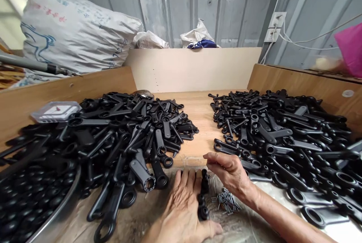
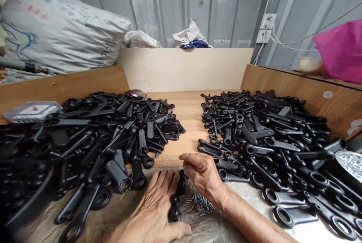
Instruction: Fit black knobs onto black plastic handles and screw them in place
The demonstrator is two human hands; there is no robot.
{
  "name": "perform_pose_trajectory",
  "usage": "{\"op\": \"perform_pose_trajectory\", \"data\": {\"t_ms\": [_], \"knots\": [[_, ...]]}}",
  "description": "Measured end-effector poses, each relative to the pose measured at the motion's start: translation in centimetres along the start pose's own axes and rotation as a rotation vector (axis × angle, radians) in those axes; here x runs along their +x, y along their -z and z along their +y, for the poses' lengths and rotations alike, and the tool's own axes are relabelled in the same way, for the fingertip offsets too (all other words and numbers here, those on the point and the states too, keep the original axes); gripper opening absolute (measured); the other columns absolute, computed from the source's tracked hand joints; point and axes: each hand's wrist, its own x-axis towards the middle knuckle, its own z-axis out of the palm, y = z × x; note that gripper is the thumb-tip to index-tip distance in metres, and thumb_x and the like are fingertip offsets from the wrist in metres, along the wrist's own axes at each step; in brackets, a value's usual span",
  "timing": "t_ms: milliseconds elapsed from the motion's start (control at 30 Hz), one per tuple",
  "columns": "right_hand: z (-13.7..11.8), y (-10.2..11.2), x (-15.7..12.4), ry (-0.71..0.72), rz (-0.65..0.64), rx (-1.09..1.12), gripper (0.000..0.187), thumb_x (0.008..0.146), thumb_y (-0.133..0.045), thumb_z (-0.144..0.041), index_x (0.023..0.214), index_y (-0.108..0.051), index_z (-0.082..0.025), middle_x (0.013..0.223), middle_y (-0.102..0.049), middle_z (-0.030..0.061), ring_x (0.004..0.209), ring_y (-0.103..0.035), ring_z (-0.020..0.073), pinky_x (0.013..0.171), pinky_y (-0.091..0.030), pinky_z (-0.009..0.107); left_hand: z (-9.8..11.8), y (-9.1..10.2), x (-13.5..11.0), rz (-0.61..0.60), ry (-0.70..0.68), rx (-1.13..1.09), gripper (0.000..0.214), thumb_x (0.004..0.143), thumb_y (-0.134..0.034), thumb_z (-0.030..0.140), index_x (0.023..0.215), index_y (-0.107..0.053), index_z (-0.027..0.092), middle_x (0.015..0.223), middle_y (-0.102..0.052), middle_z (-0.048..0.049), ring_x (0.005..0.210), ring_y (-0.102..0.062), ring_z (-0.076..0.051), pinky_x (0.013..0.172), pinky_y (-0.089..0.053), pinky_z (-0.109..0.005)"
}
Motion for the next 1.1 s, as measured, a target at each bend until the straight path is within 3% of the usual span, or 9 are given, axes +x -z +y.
{"op": "perform_pose_trajectory", "data": {"t_ms": [133,300,433,600,733,833,967,1100], "knots": [[0.5,-0.6,-0.2,0.079,-0.017,-0.077,0.017,0.08,-0.051,-0.016,0.084,-0.068,-0.014,0.066,-0.066,0.0039,0.059,-0.061,0.0136,0.059,-0.049,0.023,-1.0,-0.9,0.8,0.018,-0.052,-0.052,0.108,0.062,-0.047,0.076,0.139,-0.02,0.006,0.145,-0.012,-0.0235,0.132,-0.003,-0.04,0.106,-0.011,-0.057],[1.0,-1.0,-0.2,0.194,0.017,-0.059,0.015,0.08,-0.055,-0.012,0.088,-0.066,-0.015,0.069,-0.068,0.004,0.059,-0.063,0.0131,0.059,-0.05,0.021,-2.0,-1.9,1.8,0.091,-0.173,0.046,0.101,0.065,-0.053,0.066,0.139,-0.021,0.005,0.141,-0.024,-0.0264,0.13,-0.017,-0.043,0.104,-0.014,-0.06],[1.3,-1.0,-0.1,0.248,0.015,-0.078,0.016,0.079,-0.055,-0.009,0.091,-0.064,-0.017,0.069,-0.068,0.0031,0.058,-0.063,0.0128,0.058,-0.05,0.02,-2.0,-1.3,1.2,0.125,-0.198,0.061,0.092,0.07,-0.052,0.058,0.138,-0.024,0.003,0.139,-0.029,-0.0262,0.128,-0.023,-0.042,0.103,-0.021,-0.055],[1.1,-0.6,-0.4,0.258,-0.106,-0.12,0.018,0.082,-0.049,-0.007,0.089,-0.063,-0.015,0.07,-0.067,0.0046,0.061,-0.061,0.0139,0.058,-0.05,0.023,-1.9,-0.7,1.1,0.113,-0.21,0.037,0.09,0.071,-0.051,0.06,0.138,-0.025,0.007,0.14,-0.029,-0.0233,0.129,-0.021,-0.041,0.103,-0.022,-0.056],[0.9,1.1,-0.1,0.325,-0.126,-0.17,0.02,0.083,-0.047,-0.007,0.094,-0.062,-0.015,0.075,-0.066,0.0053,0.067,-0.061,0.0137,0.061,-0.049,0.024,-2.0,-0.8,1.3,0.047,-0.202,0.044,0.098,0.066,-0.053,0.065,0.138,-0.026,0.004,0.14,-0.025,-0.0263,0.129,-0.018,-0.043,0.102,-0.021,-0.059],[0.5,3.8,0.5,0.311,-0.17,-0.28,0.018,0.085,-0.047,-0.01,0.092,-0.062,-0.015,0.081,-0.065,0.0072,0.073,-0.06,0.0144,0.065,-0.049,0.025,-2.0,-1.1,0.9,0.186,-0.217,0.061,0.095,0.067,-0.051,0.068,0.137,-0.029,0.007,0.14,-0.028,-0.0222,0.13,-0.02,-0.04,0.105,-0.02,-0.055],[-0.5,6.7,0.3,0.277,-0.391,-0.545,0.028,0.085,-0.041,-0.008,0.065,-0.057,-0.016,0.065,-0.059,0.0038,0.065,-0.051,0.0142,0.059,-0.042,0.026,-2.3,-1.9,0.5,0.325,-0.238,0.076,0.093,0.066,-0.051,0.07,0.135,-0.036,0.008,0.14,-0.031,-0.0193,0.13,-0.022,-0.039,0.107,-0.019,-0.051],[-0.4,7.0,-1.7,0.246,-0.56,-0.735,0.031,0.082,-0.037,-0.003,0.057,-0.048,-0.017,0.058,-0.053,0.0016,0.059,-0.043,0.0139,0.054,-0.033,0.026,-2.5,-2.3,0.7,0.324,-0.249,0.106,0.093,0.064,-0.051,0.071,0.133,-0.04,0.009,0.139,-0.033,-0.0187,0.129,-0.025,-0.039,0.107,-0.019,-0.049]]}}
